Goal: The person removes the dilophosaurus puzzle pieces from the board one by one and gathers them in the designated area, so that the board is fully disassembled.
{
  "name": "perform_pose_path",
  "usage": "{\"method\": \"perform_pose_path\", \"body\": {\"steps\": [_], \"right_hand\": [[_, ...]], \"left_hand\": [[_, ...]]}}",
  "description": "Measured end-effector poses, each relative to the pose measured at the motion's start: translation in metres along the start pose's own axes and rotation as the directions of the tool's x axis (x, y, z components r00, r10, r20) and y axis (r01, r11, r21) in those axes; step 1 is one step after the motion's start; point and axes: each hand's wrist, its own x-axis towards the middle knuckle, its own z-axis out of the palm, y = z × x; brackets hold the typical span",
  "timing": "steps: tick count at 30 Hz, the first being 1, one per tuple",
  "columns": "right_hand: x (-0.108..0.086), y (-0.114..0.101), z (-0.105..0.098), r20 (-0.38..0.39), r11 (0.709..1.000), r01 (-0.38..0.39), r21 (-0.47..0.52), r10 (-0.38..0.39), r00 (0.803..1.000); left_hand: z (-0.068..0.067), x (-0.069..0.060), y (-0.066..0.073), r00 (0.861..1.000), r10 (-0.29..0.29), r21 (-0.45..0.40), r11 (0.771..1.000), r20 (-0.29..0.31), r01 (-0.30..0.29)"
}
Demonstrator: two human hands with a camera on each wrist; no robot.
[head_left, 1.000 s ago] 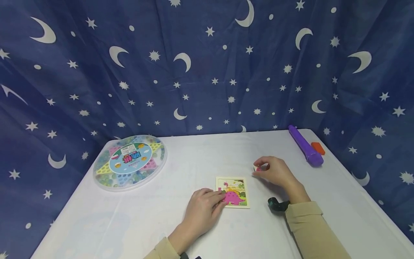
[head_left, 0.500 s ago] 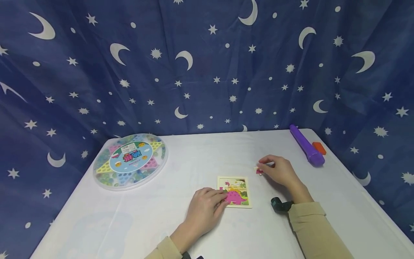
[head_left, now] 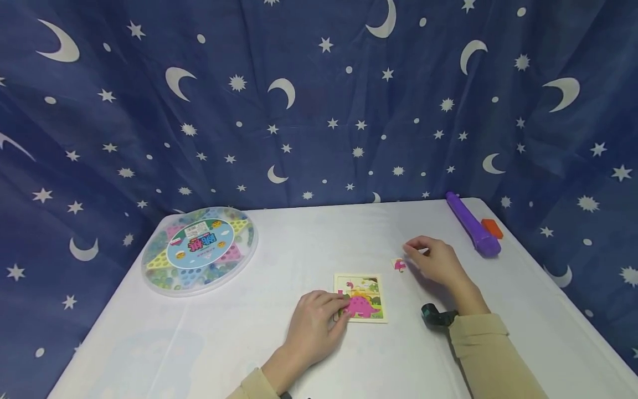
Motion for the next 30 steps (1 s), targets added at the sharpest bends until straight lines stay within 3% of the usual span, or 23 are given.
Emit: {"method": "perform_pose_path", "body": {"steps": [9,19,30], "right_hand": [[-0.009,-0.005,0.008,0.031,0.998,-0.034,-0.045,0.035,0.999],[-0.010,-0.029,0.028,0.098,0.996,0.090,-0.026,-0.087,0.991],[-0.015,-0.066,0.039,0.232,0.976,0.215,-0.029,-0.202,0.951]], "left_hand": [[0.005,-0.008,0.002,1.000,-0.005,0.017,1.000,0.028,0.005],[-0.002,-0.007,-0.003,1.000,0.002,0.019,1.000,0.025,-0.002],[-0.001,-0.002,-0.003,1.000,0.007,0.004,1.000,0.007,-0.007]]}}
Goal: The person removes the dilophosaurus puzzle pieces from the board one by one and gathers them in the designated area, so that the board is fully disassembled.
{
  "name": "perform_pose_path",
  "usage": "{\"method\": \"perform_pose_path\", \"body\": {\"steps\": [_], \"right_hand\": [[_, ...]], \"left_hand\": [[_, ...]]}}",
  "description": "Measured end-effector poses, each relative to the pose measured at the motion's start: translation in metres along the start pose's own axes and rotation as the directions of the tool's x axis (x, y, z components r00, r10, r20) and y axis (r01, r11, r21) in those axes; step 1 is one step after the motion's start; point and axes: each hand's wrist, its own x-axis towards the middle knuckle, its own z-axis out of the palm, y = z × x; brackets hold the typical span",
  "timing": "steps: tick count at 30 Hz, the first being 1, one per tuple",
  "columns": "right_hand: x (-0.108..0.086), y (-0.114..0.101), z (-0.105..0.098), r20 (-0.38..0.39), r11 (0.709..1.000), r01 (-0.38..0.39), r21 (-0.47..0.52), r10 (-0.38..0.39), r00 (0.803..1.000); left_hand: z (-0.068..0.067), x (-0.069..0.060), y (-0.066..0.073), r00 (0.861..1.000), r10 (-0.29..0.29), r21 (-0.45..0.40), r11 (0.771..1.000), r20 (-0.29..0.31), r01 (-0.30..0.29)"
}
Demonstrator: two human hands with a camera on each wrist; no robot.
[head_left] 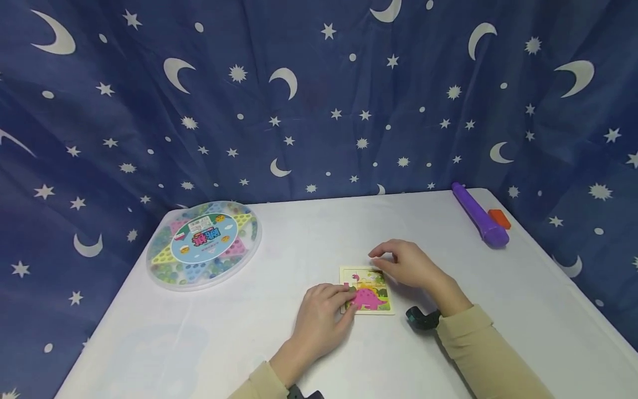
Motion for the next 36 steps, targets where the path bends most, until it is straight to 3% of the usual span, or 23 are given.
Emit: {"method": "perform_pose_path", "body": {"steps": [8,15,18,24,26,36], "right_hand": [[-0.002,-0.011,-0.001,0.100,0.999,0.028,-0.016,-0.026,0.995],[0.002,-0.015,0.003,0.122,0.997,0.081,-0.021,-0.077,0.989],[0.003,-0.012,0.006,0.124,0.997,0.079,-0.022,-0.076,0.989],[0.001,-0.008,0.010,0.124,0.999,0.050,0.018,-0.052,0.991],[0.001,-0.008,0.011,0.125,0.999,0.047,0.020,-0.049,0.991],[0.001,-0.003,0.012,0.115,0.996,0.075,-0.049,-0.069,0.991]], "left_hand": [[0.001,0.004,0.004,1.000,-0.006,0.025,1.000,-0.007,0.006],[0.000,0.005,0.003,0.998,0.054,0.025,0.998,-0.026,-0.054],[0.000,0.004,0.004,0.998,0.056,0.037,0.998,0.013,-0.057],[-0.007,0.008,0.009,0.992,-0.002,0.096,0.995,0.130,-0.010],[-0.008,0.010,0.009,0.989,-0.011,0.103,0.995,0.144,-0.004],[0.003,0.009,0.007,0.999,0.031,0.028,0.999,0.035,-0.032]]}}
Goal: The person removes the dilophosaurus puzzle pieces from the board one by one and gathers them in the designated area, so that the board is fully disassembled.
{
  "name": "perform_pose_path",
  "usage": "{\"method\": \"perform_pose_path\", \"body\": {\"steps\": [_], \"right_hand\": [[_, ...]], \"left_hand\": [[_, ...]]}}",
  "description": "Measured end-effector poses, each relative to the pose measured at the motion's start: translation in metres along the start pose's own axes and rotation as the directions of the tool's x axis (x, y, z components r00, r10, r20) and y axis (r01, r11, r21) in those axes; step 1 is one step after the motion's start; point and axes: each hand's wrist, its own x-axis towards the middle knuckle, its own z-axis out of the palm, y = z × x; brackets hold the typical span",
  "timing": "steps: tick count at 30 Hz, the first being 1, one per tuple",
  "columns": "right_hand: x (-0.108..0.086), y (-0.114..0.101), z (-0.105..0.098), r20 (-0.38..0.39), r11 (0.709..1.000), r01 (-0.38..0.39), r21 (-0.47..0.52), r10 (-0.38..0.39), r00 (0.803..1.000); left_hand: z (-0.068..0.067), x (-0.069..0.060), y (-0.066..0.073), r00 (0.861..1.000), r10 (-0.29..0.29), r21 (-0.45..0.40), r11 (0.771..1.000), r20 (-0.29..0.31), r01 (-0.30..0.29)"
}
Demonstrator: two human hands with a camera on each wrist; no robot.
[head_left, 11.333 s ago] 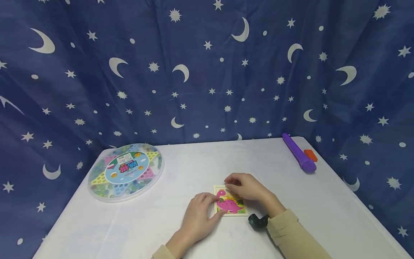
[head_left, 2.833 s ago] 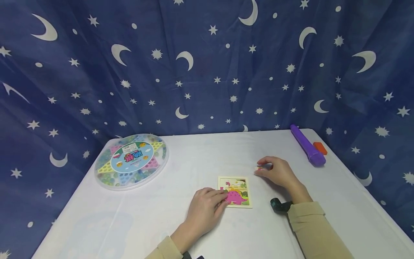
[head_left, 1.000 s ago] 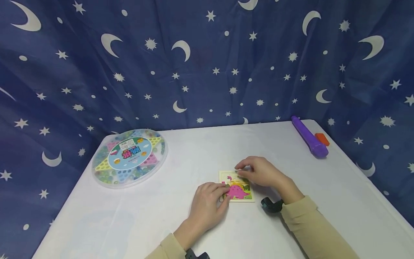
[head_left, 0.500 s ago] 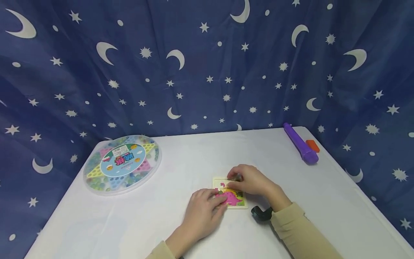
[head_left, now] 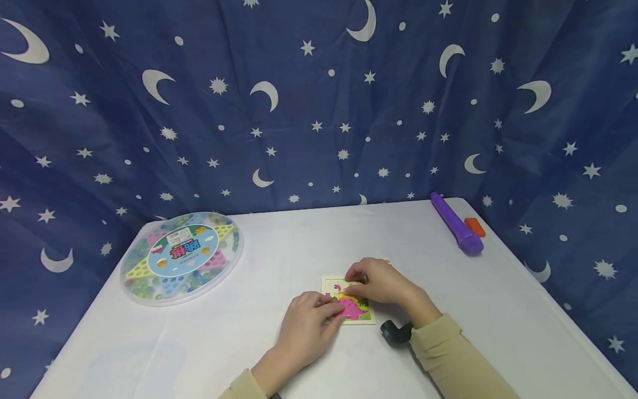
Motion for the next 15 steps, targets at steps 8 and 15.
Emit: {"method": "perform_pose_path", "body": {"steps": [8,15], "right_hand": [[0.0022,-0.0016,0.0057,-0.025,0.999,-0.044,0.003,0.045,0.999],[0.0027,-0.0023,0.0060,-0.038,0.999,-0.041,-0.003,0.041,0.998]], "left_hand": [[0.0005,-0.0013,-0.0008,0.999,-0.044,-0.040,0.998,0.006,0.044],[-0.0008,-0.0010,-0.0014,0.998,-0.055,-0.045,0.997,0.011,0.056]]}}
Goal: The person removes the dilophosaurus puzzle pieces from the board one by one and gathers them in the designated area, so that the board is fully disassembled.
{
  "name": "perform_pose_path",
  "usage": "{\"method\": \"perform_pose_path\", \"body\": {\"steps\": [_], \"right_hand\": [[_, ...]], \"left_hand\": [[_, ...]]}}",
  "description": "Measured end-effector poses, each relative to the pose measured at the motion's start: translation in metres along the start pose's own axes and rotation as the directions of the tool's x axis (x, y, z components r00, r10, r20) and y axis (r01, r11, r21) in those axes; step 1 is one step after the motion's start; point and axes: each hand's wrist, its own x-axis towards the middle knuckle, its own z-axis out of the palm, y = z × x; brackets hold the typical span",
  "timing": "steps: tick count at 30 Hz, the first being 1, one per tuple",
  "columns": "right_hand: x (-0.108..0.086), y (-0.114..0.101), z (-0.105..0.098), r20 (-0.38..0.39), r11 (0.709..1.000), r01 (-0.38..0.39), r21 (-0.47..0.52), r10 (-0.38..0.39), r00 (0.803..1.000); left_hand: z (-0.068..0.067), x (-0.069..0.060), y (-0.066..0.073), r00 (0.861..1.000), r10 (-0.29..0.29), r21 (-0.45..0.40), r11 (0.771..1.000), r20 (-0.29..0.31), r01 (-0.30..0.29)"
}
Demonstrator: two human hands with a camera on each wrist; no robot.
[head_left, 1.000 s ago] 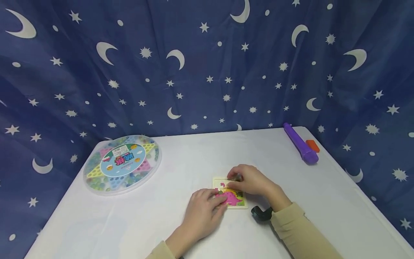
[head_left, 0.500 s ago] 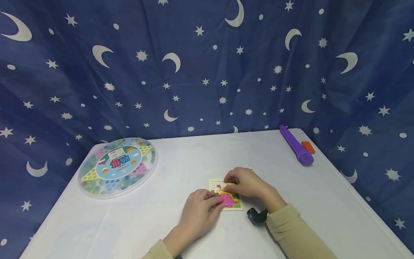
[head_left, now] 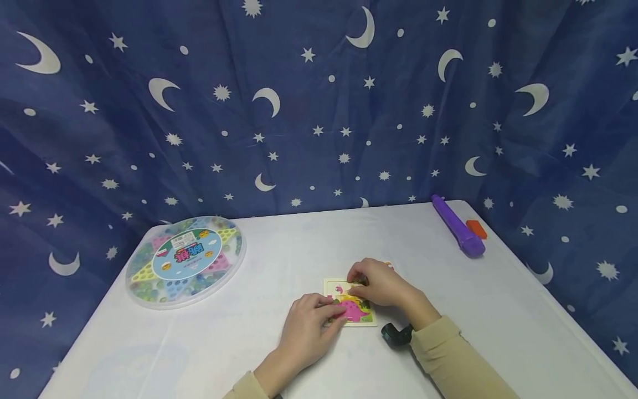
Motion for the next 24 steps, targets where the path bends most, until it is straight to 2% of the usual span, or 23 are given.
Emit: {"method": "perform_pose_path", "body": {"steps": [7,13,24], "right_hand": [[-0.0016,-0.0020,-0.0014,-0.008,1.000,0.001,0.006,-0.001,1.000],[-0.0015,-0.0055,-0.0028,0.015,0.998,-0.048,0.040,0.047,0.999],[-0.0023,-0.0072,-0.0037,0.014,0.999,-0.044,0.005,0.044,0.999]], "left_hand": [[-0.0002,-0.0003,0.0007,1.000,-0.010,0.006,1.000,0.009,0.009],[-0.0010,0.0002,0.0010,0.999,-0.022,0.014,1.000,0.024,0.022],[0.0007,-0.0004,0.0003,1.000,-0.009,0.006,1.000,0.018,0.009]]}}
